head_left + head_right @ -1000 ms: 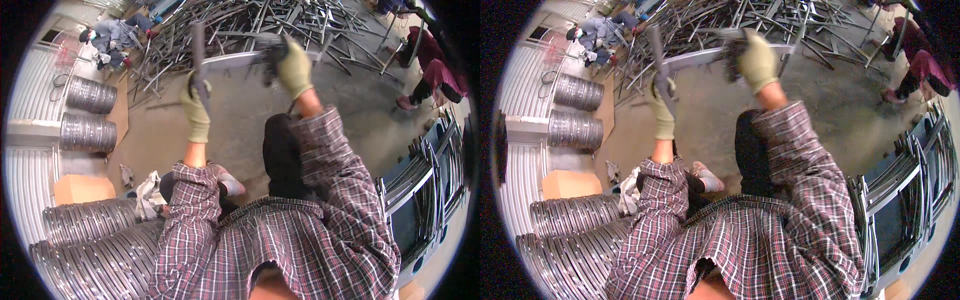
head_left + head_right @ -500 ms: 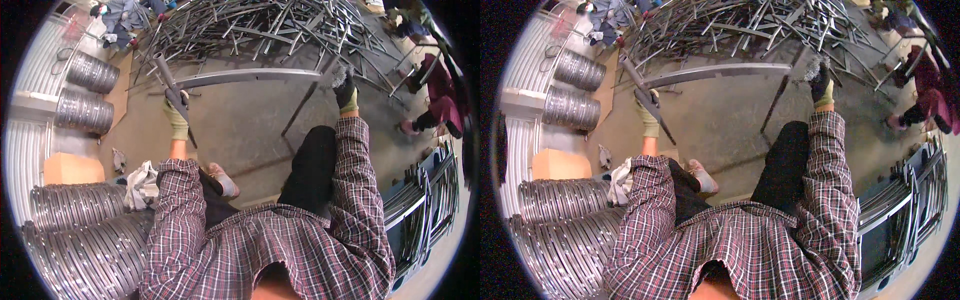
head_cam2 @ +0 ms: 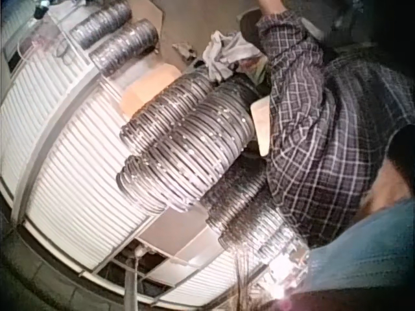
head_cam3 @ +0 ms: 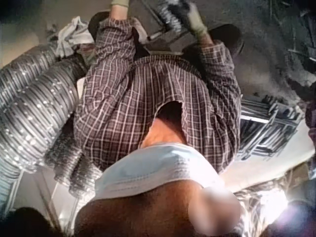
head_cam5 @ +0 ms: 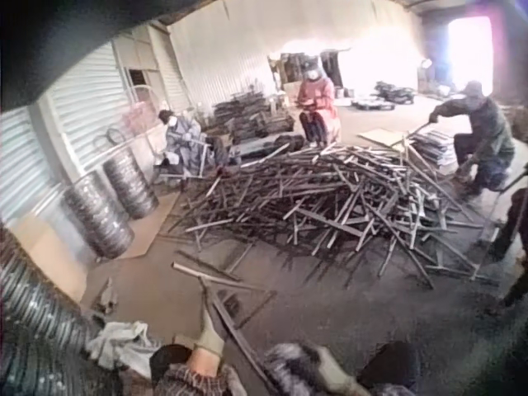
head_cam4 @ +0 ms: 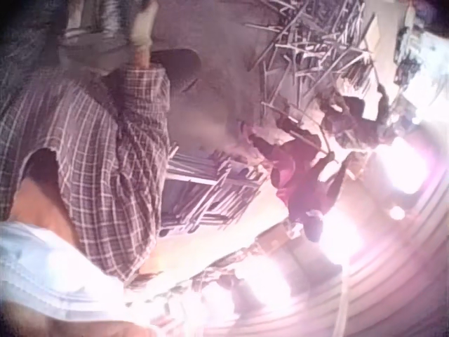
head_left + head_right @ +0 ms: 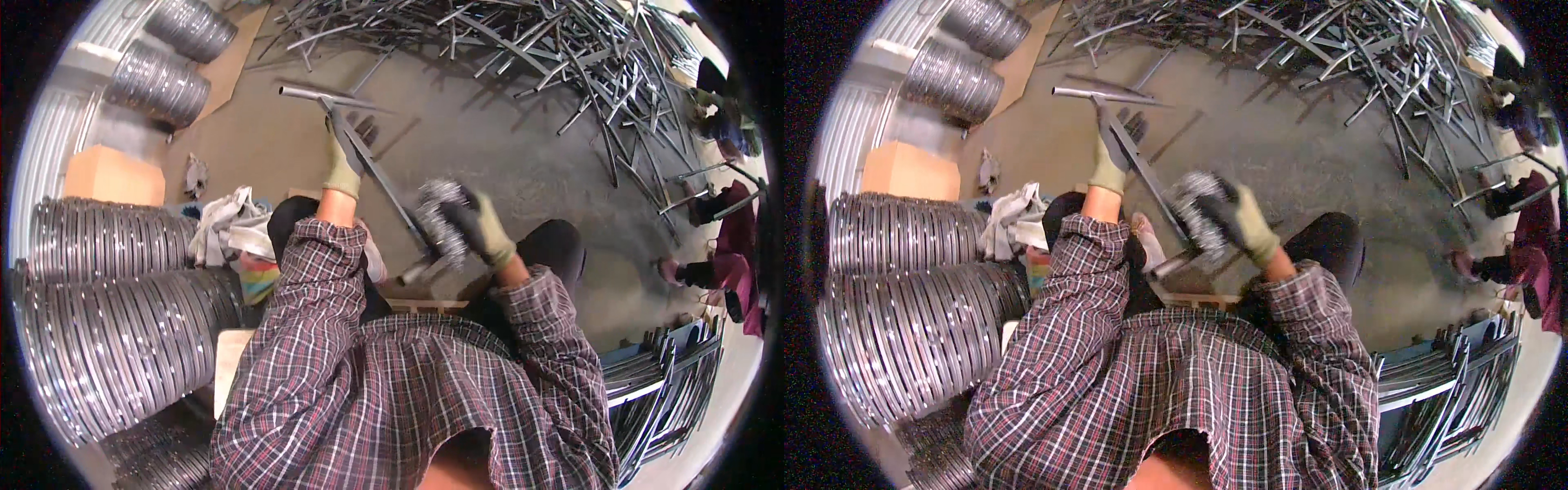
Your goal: Cleaning and polishing metal frame components using a cloth and a scrubber in a workshop setting.
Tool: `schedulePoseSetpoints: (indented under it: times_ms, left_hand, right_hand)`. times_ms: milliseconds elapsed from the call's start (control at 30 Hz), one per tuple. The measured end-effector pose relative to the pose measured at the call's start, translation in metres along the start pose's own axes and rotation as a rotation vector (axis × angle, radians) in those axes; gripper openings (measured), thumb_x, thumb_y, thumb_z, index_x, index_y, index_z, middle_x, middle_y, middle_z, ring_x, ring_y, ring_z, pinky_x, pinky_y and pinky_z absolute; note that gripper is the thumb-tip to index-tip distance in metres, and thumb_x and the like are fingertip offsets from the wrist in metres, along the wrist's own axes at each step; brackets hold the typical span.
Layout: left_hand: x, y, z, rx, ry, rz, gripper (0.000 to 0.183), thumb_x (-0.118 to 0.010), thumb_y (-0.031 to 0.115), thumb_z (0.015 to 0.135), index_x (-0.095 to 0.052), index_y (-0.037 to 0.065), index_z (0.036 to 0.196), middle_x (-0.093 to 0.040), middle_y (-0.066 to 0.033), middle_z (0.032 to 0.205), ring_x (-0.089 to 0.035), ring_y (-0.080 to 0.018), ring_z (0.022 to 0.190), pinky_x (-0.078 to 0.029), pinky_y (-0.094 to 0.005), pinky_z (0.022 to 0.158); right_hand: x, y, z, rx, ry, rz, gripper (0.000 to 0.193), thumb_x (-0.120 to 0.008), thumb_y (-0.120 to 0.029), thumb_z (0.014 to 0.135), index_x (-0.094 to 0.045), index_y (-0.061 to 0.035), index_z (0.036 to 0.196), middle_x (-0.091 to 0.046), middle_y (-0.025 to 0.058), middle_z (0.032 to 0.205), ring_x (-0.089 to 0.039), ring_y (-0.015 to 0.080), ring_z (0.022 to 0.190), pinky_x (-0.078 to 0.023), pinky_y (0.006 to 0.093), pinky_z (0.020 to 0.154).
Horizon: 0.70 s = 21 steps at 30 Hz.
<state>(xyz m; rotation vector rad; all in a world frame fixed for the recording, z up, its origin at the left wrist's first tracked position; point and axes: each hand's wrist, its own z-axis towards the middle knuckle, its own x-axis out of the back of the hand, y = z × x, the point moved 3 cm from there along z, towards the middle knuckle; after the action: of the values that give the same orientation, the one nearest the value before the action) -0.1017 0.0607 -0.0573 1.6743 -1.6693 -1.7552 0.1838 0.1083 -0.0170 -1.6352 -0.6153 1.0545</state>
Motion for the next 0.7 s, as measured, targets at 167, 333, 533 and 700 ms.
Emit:
schedulePoseSetpoints:
  times_ms: [167, 333, 533, 700]
  left_hand:
    - [0.012, -0.018, -0.028, 0.191, -0.152, 0.162, 0.031, -0.056, 0.041, 0.097, -0.046, 0.016, 0.111, -0.055, -0.0048, 0.09, -0.052, -0.013, 0.061, -0.044, -0.0276, 0.045]
    - [-0.052, 0.01, -0.068, 0.138, -0.374, 0.2, 0.033, -0.059, 0.038, 0.096, -0.054, 0.006, 0.1, -0.05, -0.0007, 0.076, -0.041, -0.0076, 0.052, -0.031, -0.0218, 0.045]
    - [-0.1, 0.012, -0.101, 0.049, -0.583, 0.338, 0.026, -0.053, 0.035, 0.1, -0.053, 0.009, 0.104, -0.058, -0.0014, 0.073, -0.049, -0.0075, 0.05, -0.036, -0.0232, 0.041]
    - [-0.134, 0.002, -0.15, 0.086, -0.797, 0.569, 0.051, -0.054, 0.042, 0.098, -0.043, 0.011, 0.138, -0.063, -0.0013, 0.088, -0.052, -0.0066, 0.062, -0.044, -0.0239, 0.052]
  right_hand:
    - [-0.036, 0.046, -0.003, -0.086, -0.19, -0.077, 0.041, -0.067, -0.019, 0.087, -0.059, 0.0025, 0.122, -0.066, 0.0076, 0.112, -0.059, 0.0151, 0.101, -0.048, 0.0319, 0.091]
    - [0.009, -0.004, 0.004, 0.028, 0.229, 0.147, 0.031, -0.066, -0.019, 0.09, -0.065, 0.0032, 0.112, -0.068, 0.0038, 0.093, -0.059, 0.0076, 0.078, -0.049, 0.0232, 0.067]
    - [0.07, -0.116, 0.034, 0.71, 0.664, -0.1, 0.023, -0.057, -0.012, 0.093, -0.062, 0.002, 0.112, -0.064, 0.0009, 0.091, -0.055, 0.0056, 0.073, -0.043, 0.0209, 0.06]
    - [0.067, -0.159, 0.044, 0.832, 0.597, -0.056, 0.023, -0.061, -0.013, 0.094, -0.06, 0.0011, 0.113, -0.064, 0.0014, 0.094, -0.056, 0.0068, 0.074, -0.047, 0.0225, 0.061]
